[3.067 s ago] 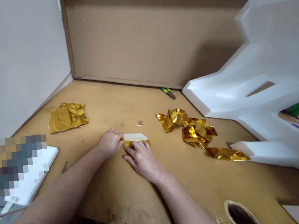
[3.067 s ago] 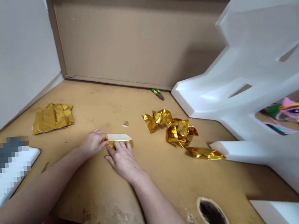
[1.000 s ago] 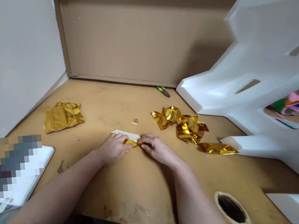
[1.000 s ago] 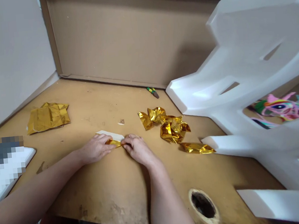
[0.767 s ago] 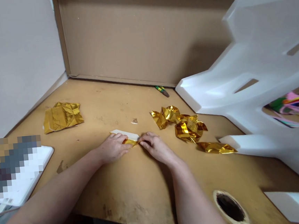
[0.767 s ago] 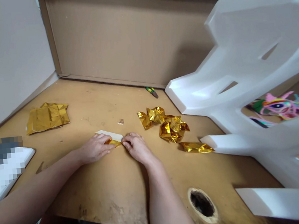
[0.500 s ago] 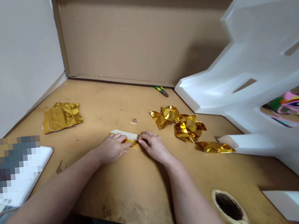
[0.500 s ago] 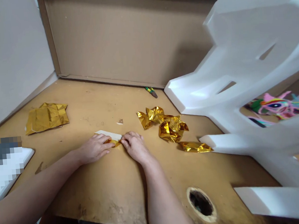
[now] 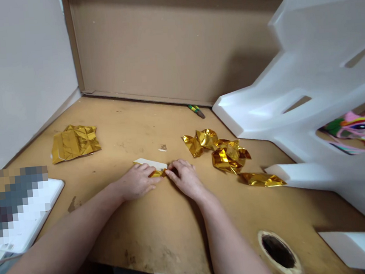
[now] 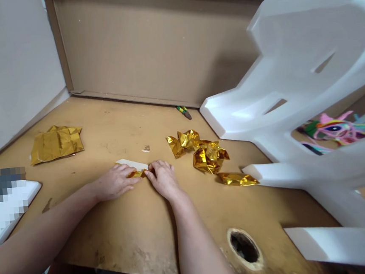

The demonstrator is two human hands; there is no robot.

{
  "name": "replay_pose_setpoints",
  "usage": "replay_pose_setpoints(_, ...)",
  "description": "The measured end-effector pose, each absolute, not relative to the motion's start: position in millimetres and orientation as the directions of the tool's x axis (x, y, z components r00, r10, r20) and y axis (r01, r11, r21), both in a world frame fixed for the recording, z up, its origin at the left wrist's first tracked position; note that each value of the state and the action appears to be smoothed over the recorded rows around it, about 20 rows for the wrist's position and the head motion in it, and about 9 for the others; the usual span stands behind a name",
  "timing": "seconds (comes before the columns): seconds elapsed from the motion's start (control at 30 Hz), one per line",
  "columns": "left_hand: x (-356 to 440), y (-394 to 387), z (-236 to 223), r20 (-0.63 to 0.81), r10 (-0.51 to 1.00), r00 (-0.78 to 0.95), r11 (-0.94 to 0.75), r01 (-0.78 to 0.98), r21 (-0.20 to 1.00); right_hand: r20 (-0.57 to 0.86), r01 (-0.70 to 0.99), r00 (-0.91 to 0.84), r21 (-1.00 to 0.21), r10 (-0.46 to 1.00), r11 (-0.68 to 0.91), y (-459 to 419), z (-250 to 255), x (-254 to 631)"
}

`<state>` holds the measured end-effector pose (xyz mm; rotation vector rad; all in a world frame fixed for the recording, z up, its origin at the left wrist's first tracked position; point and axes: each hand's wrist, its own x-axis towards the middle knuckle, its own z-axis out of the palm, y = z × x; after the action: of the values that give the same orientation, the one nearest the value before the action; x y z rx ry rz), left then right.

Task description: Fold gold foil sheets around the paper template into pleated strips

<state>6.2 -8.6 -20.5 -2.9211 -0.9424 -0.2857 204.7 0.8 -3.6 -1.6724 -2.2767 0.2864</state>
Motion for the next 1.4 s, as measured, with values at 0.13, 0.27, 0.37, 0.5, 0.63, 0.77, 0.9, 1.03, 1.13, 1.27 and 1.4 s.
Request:
replay_pose_setpoints(0.13, 7, -9, -19, 0.197, 0.567, 0.8, -0.817, 0.577, 0.006, 0.127, 0.912, -0.233, -0.314, 0.964, 0.262, 1, -7, 201)
replay_pose_setpoints(0.27, 7, -9, -17, 0.187, 0.569, 0.801, -0.816, 0.578, 0.01, 0.141, 0.923, -0.207, -0.301, 0.968, 0.241, 2, -10, 198)
replay_pose_setpoints(0.37, 7, -9, -17, 0.183, 0.568, 0.802, -0.818, 0.575, 0.021, 0.139, 0.929, -0.189, -0.296, 0.972, 0.223, 2, -9, 196)
replay_pose_setpoints(0.5, 7, -9, -16, 0.173, 0.576, 0.799, -0.814, 0.579, 0.034, 0.116, 0.935, -0.154, -0.304, 0.981, 0.183, 2, -7, 194)
replay_pose_setpoints(0.63, 8, -9, -16, 0.156, 0.586, 0.795, -0.808, 0.589, 0.037, 0.097, 0.938, -0.106, -0.32, 0.99, 0.132, 4, -6, 195)
replay_pose_setpoints(0.77, 7, -9, -15, 0.146, 0.589, 0.795, -0.807, 0.588, 0.05, 0.103, 0.939, -0.07, -0.328, 0.992, 0.101, 7, -7, 200)
replay_pose_setpoints(0.9, 7, -10, -13, 0.156, 0.591, 0.792, -0.806, 0.589, 0.061, 0.121, 0.941, -0.072, -0.321, 0.99, 0.108, 9, -8, 203)
replay_pose_setpoints(1.03, 7, -9, -15, 0.167, 0.59, 0.79, -0.807, 0.586, 0.072, 0.127, 0.956, -0.07, -0.275, 0.989, 0.102, 6, -9, 201)
replay_pose_setpoints(1.13, 7, -9, -17, 0.192, 0.585, 0.788, -0.809, 0.582, 0.076, 0.159, 0.957, -0.11, -0.25, 0.981, 0.148, 3, -11, 197)
replay_pose_setpoints(1.27, 7, -8, -18, 0.192, 0.58, 0.792, -0.812, 0.582, 0.052, 0.169, 0.952, -0.151, -0.24, 0.974, 0.189, 0, -12, 193)
replay_pose_setpoints(1.4, 7, -8, -17, 0.173, 0.584, 0.793, -0.809, 0.586, 0.043, 0.129, 0.953, -0.118, -0.263, 0.985, 0.149, 2, -10, 192)
